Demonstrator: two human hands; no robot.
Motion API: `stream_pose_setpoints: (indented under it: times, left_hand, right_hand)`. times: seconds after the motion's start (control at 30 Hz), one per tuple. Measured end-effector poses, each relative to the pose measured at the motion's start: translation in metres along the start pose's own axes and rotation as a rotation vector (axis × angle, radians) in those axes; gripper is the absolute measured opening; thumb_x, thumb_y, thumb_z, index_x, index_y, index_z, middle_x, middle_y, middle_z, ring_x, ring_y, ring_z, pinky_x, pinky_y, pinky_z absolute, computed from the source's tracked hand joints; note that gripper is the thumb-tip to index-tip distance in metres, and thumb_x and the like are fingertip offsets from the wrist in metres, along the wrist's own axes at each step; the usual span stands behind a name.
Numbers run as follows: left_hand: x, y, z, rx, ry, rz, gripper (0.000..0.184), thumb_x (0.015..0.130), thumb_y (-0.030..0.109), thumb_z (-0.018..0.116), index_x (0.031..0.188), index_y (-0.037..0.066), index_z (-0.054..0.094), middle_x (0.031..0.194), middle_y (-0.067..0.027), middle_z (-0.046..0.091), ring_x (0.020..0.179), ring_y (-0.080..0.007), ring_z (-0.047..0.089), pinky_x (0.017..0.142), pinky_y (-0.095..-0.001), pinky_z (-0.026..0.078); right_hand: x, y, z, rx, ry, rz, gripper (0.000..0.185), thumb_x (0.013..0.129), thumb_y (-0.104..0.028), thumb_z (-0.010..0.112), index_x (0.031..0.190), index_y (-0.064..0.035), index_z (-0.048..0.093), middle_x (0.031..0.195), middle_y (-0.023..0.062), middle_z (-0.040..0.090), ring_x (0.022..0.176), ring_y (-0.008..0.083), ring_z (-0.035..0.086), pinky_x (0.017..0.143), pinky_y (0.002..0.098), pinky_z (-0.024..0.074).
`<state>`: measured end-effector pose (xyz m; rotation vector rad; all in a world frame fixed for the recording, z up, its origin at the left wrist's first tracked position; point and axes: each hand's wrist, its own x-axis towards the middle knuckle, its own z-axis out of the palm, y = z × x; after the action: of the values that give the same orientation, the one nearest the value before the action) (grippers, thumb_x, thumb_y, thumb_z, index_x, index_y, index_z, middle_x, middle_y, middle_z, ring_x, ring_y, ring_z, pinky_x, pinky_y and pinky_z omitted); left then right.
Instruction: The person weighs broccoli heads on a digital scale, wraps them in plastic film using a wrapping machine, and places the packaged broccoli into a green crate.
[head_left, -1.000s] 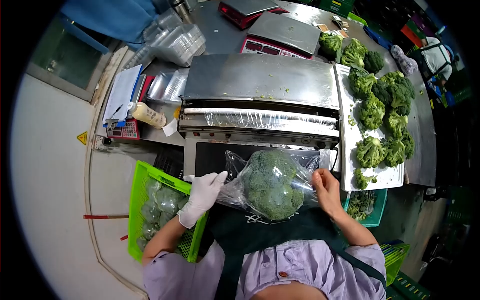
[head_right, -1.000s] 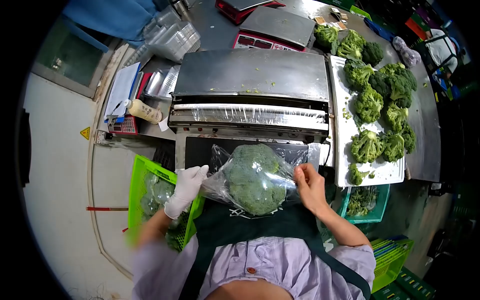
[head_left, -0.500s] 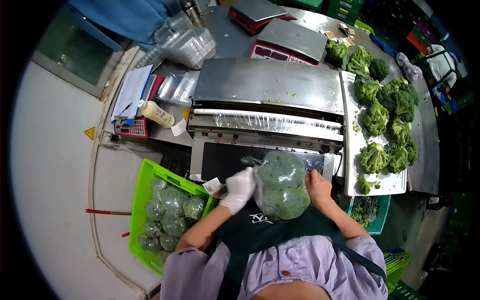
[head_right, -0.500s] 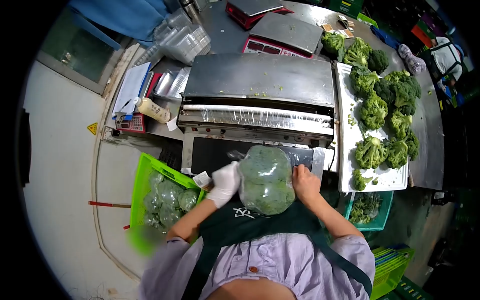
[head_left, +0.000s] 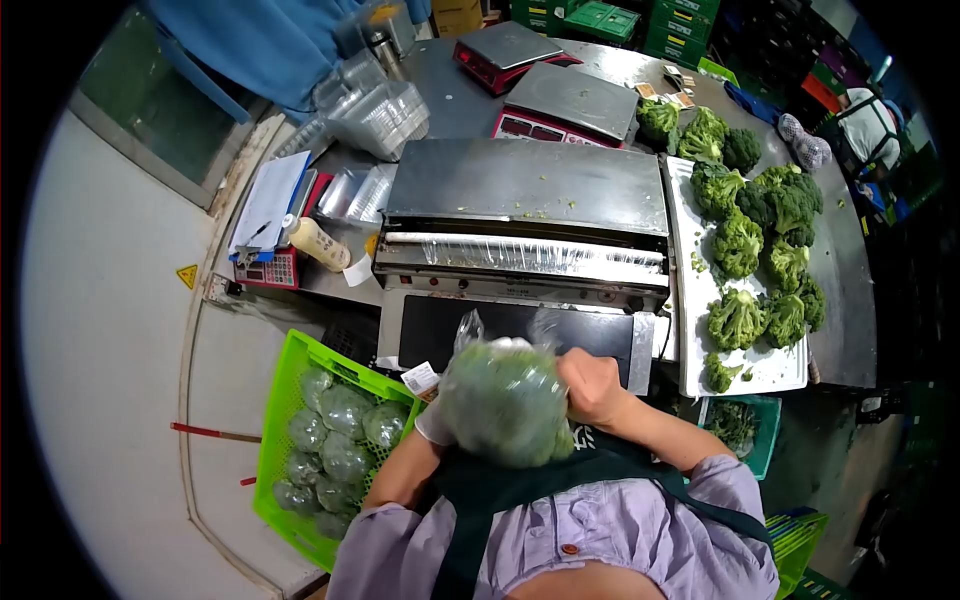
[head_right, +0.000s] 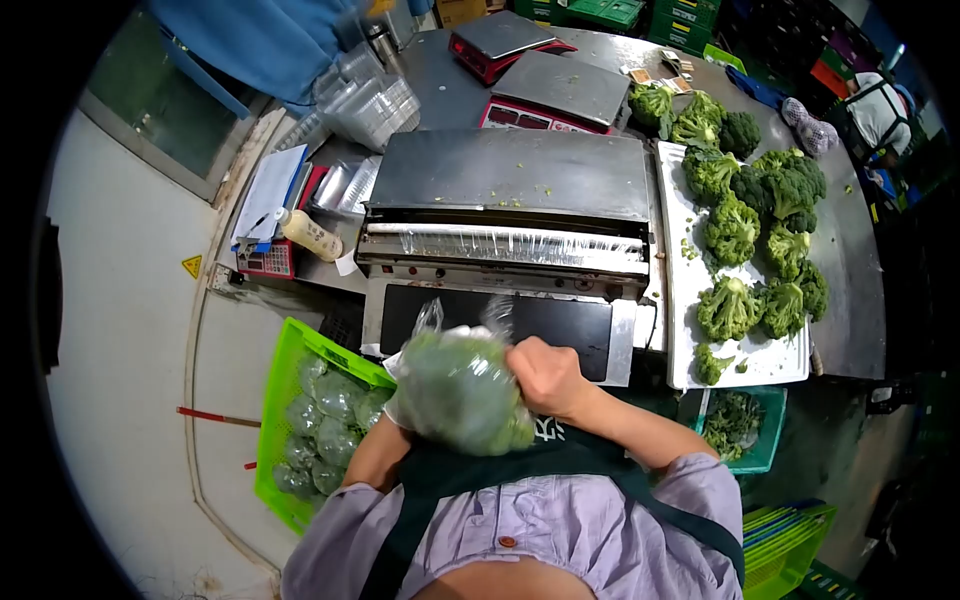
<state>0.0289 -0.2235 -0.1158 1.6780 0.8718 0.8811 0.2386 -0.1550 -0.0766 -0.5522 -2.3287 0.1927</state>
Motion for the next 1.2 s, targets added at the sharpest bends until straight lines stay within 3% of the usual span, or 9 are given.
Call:
stream_pose_setpoints:
  times: [0.1,0.23,0.5,0.6,0.9,1.0,1.07,1.1,1.2]
  left_hand:
    - [-0.012,0.062,0.005,-0.693,0.194,-0.436,0.042,0.091,0.017,0.048,0.13,0.003,0.044,0.125,-0.0128,0.051,0.114,-0.0214,0.051,0.098,-0.0329,0.041]
    - [-0.01,0.074,0.01,-0.728,0.117,-0.404,0.045,0.091,0.022,0.047,0.131,0.003,0.042,0.127,-0.013,0.05,0.115,-0.0218,0.05,0.099,-0.0333,0.039]
    - [-0.003,0.048,0.025,-0.764,0.03,-0.368,0.052,0.09,0.032,0.045,0.132,0.002,0.038,0.129,-0.0133,0.047,0.118,-0.0227,0.047,0.101,-0.0343,0.036]
    - [-0.002,0.047,0.026,-0.792,0.045,-0.374,0.055,0.09,0.036,0.045,0.133,0.002,0.037,0.129,-0.0134,0.046,0.119,-0.0231,0.045,0.102,-0.0347,0.035]
    - [0.011,0.018,0.009,-1.241,0.278,-0.131,0.065,0.09,0.047,0.043,0.134,0.001,0.033,0.132,-0.0138,0.043,0.122,-0.0241,0.042,0.104,-0.0358,0.031]
    - [0.008,0.007,0.009,-1.399,0.173,-0.005,0.068,0.09,0.051,0.042,0.135,0.001,0.031,0.132,-0.014,0.042,0.123,-0.0244,0.041,0.105,-0.0362,0.03]
    - [0.002,-0.006,0.004,-0.993,0.133,-0.63,0.082,0.08,0.051,0.06,0.137,0.001,0.029,0.135,-0.0093,0.04,0.125,-0.0209,0.038,0.105,-0.0347,0.028]
    - [0.003,0.003,0.004,-0.765,0.004,-0.298,0.097,0.065,0.042,0.077,0.138,0.0,0.028,0.133,-0.0061,0.041,0.125,-0.0169,0.037,0.105,-0.0322,0.027]
    - [0.02,0.039,0.006,-0.653,0.028,-0.458,0.099,0.058,0.023,0.081,0.138,0.0,0.029,0.132,-0.0053,0.042,0.123,-0.015,0.037,0.104,-0.0305,0.028]
  right_hand:
    - [0.045,-0.015,-0.05,0.412,0.096,0.14,0.023,0.07,-0.008,0.071,0.085,-0.0003,0.056,0.06,0.0039,0.052,0.043,0.012,0.049,0.039,0.0257,0.038]
    - [0.066,0.026,-0.073,0.746,0.503,0.535,0.019,0.074,-0.004,0.07,0.082,-0.0036,0.053,0.052,-0.0037,0.048,0.042,0.0001,0.04,0.039,0.0166,0.0281]
    - [0.123,0.01,0.048,0.619,0.356,0.104,0.013,0.077,-0.008,0.067,0.079,-0.0035,0.054,0.059,0.0077,0.059,0.05,0.0131,0.058,0.044,0.0264,0.0469]
    - [0.135,-0.027,0.056,0.659,0.201,-0.134,0.01,0.073,-0.002,0.06,0.08,-0.0034,0.053,0.062,0.0115,0.056,0.051,0.027,0.059,0.045,0.0353,0.0482]
    - [0.1,0.0,0.063,1.364,-1.055,-0.02,0.031,0.089,-0.028,0.054,0.086,0.0007,0.065,0.076,0.0103,0.065,0.071,0.0142,0.058,0.064,0.0312,0.0463]
    - [0.085,0.021,0.024,1.368,-0.815,0.131,0.035,0.093,-0.029,0.047,0.08,-0.0002,0.063,0.074,0.0092,0.063,0.071,0.0155,0.058,0.067,0.0294,0.0454]
    - [0.082,0.03,0.016,1.157,-0.702,0.325,0.037,0.092,-0.032,0.047,0.077,-0.0012,0.063,0.067,0.0106,0.061,0.063,0.0199,0.058,0.063,0.0304,0.0463]
    - [0.078,0.039,0.017,1.038,-0.643,0.303,0.036,0.092,-0.032,0.048,0.079,-0.0017,0.063,0.067,0.0098,0.061,0.06,0.0194,0.058,0.06,0.0302,0.0464]
    - [0.07,0.064,-0.006,0.667,-0.266,0.568,0.033,0.092,-0.032,0.05,0.089,-0.002,0.063,0.07,0.0048,0.063,0.063,0.0118,0.058,0.058,0.0256,0.0461]
